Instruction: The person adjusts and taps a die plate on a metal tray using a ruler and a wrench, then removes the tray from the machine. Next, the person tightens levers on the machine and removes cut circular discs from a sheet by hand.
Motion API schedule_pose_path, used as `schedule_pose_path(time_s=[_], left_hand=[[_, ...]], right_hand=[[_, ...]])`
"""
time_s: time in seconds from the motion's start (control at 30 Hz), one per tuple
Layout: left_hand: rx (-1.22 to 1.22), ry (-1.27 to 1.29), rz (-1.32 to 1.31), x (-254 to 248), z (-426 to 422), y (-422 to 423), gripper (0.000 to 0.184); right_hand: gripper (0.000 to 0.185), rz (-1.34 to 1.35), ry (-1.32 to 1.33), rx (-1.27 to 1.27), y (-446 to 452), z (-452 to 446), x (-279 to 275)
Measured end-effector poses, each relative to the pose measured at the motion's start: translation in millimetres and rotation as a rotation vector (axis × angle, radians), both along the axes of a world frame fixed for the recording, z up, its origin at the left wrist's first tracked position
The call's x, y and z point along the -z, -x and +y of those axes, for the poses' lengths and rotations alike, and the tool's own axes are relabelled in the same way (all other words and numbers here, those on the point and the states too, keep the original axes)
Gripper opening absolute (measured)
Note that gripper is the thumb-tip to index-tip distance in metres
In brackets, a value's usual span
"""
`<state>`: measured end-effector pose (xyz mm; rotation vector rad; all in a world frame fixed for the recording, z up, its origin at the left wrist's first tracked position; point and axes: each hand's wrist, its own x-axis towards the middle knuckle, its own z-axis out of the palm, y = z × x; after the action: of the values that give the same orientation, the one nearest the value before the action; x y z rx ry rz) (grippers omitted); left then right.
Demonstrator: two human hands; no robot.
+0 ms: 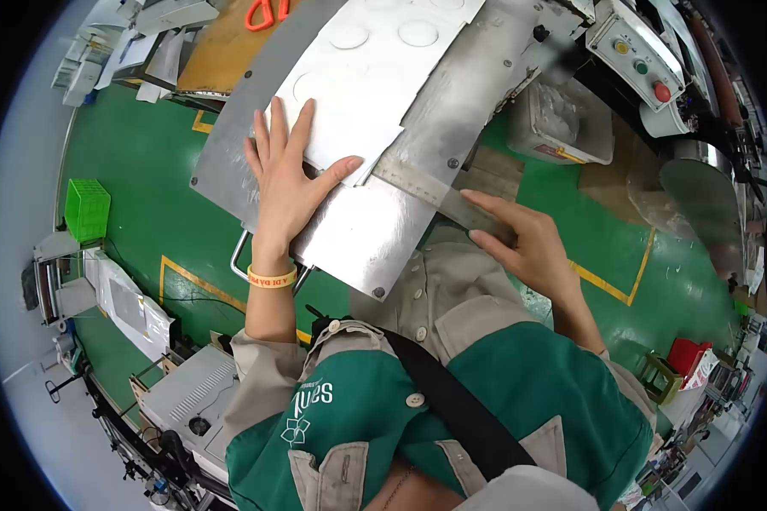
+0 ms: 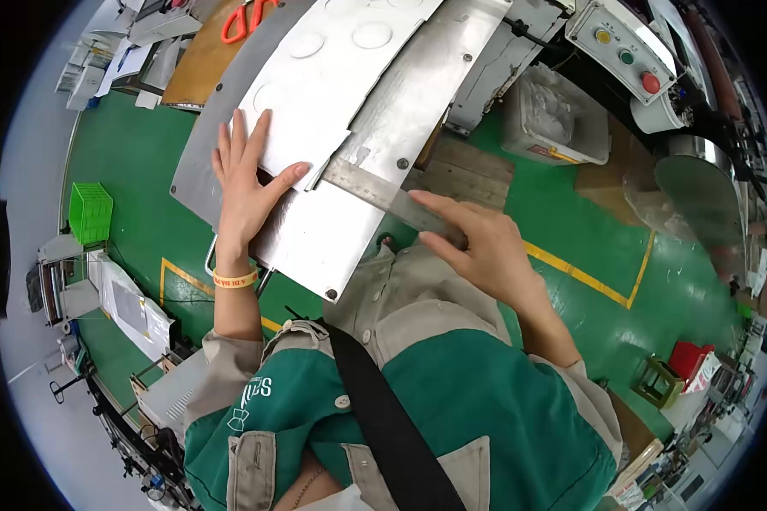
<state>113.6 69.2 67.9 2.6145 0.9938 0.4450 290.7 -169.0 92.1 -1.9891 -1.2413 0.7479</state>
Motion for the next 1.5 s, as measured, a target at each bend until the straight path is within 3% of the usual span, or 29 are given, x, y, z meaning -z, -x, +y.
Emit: schedule_pose_path(time_s=[0.1,0.17,0.27,0.47,0.63,0.7,0.77,0.8,0.83,0.87,0.93,0.97,1.0,1.03,1.1,1.13,1.23,1.27,1.3,1.33,1.5], left_hand=[[-0.019,0.041,-0.033,-3.4,-0.2,-0.6,0.092],[-0.011,0.046,-0.007,-8.7,-1.6,0.4,0.092],[-0.049,0.072,0.004,-16.0,-6.9,-0.9,0.090],[-0.183,0.128,-0.116,-40.4,-35.2,-3.6,0.075],[-0.374,0.089,-0.172,-44.8,-73.8,-15.7,0.069],[-0.445,0.145,-0.252,-42.5,-95.7,-22.4,0.065],[-0.457,0.155,-0.424,-42.1,-121.2,-29.6,0.050],[-0.410,0.226,-0.504,-41.1,-136.4,-30.6,0.045],[-0.357,0.293,-0.592,-39.3,-149.9,-30.2,0.039],[-0.242,0.597,-0.611,-35.4,-163.0,-27.5,0.035],[-0.039,1.060,-0.508,-30.4,-174.6,-34.3,0.030],[0.042,1.219,-0.383,-29.4,-175.6,-45.8,0.031],[0.104,1.385,-0.427,5.2,-182.4,-50.8,0.036],[0.171,1.549,-0.467,60.0,-186.1,-53.6,0.041],[0.116,1.396,-0.212,155.0,-199.7,-61.7,0.050],[0.121,1.405,-0.015,212.1,-214.7,-60.9,0.061],[0.037,1.588,0.226,339.5,-283.2,-48.6,0.080],[0.020,1.666,0.263,349.4,-302.1,-38.5,0.079],[0.042,1.718,0.217,360.5,-318.5,-27.0,0.077],[0.071,1.755,0.157,359.0,-329.1,-18.5,0.076],[0.241,1.692,-0.179,341.1,-347.5,16.0,0.068]], right_hand=[[0.051,0.040,-0.006,0.055,-27.0,-7.0,-20.7],[0.049,0.081,-0.011,0.280,-61.4,-15.9,-29.2],[0.049,0.053,-0.231,0.482,-136.1,-13.7,-17.5],[0.059,-0.140,-0.188,0.373,-305.8,70.2,15.4],[0.074,-0.027,-0.217,0.502,-397.1,170.7,20.9],[0.078,-0.171,-0.187,0.508,-414.7,186.4,26.3],[0.079,-0.408,-0.130,0.499,-400.8,189.5,10.9],[0.073,-0.621,-0.086,0.411,-388.6,180.1,4.7],[0.067,-0.661,-0.099,0.349,-369.7,175.0,-3.9],[0.065,-0.802,-0.234,0.227,-362.1,176.5,-4.0],[0.063,-0.564,-0.526,0.083,-296.4,180.3,-52.9],[0.057,-0.692,-0.698,0.016,-274.5,188.2,-77.0],[0.049,-0.801,-0.922,-0.142,-246.9,192.1,-115.0],[0.043,-0.742,-0.954,-0.201,-229.2,195.4,-143.0],[0.063,-0.750,-0.929,-0.162,-176.6,193.7,-199.3],[0.058,-0.950,-0.886,-0.171,-181.2,203.7,-195.8],[0.042,-1.541,-0.767,-0.155,-219.4,274.9,-144.8],[0.044,-1.446,-0.790,-0.041,-185.4,292.2,-67.2],[0.053,-1.099,-0.385,-0.273,-185.7,290.8,-23.9],[0.062,-0.756,0.030,-0.328,-184.6,288.2,18.7],[0.064,-0.764,-0.067,-0.353,-206.1,310.4,38.9]])
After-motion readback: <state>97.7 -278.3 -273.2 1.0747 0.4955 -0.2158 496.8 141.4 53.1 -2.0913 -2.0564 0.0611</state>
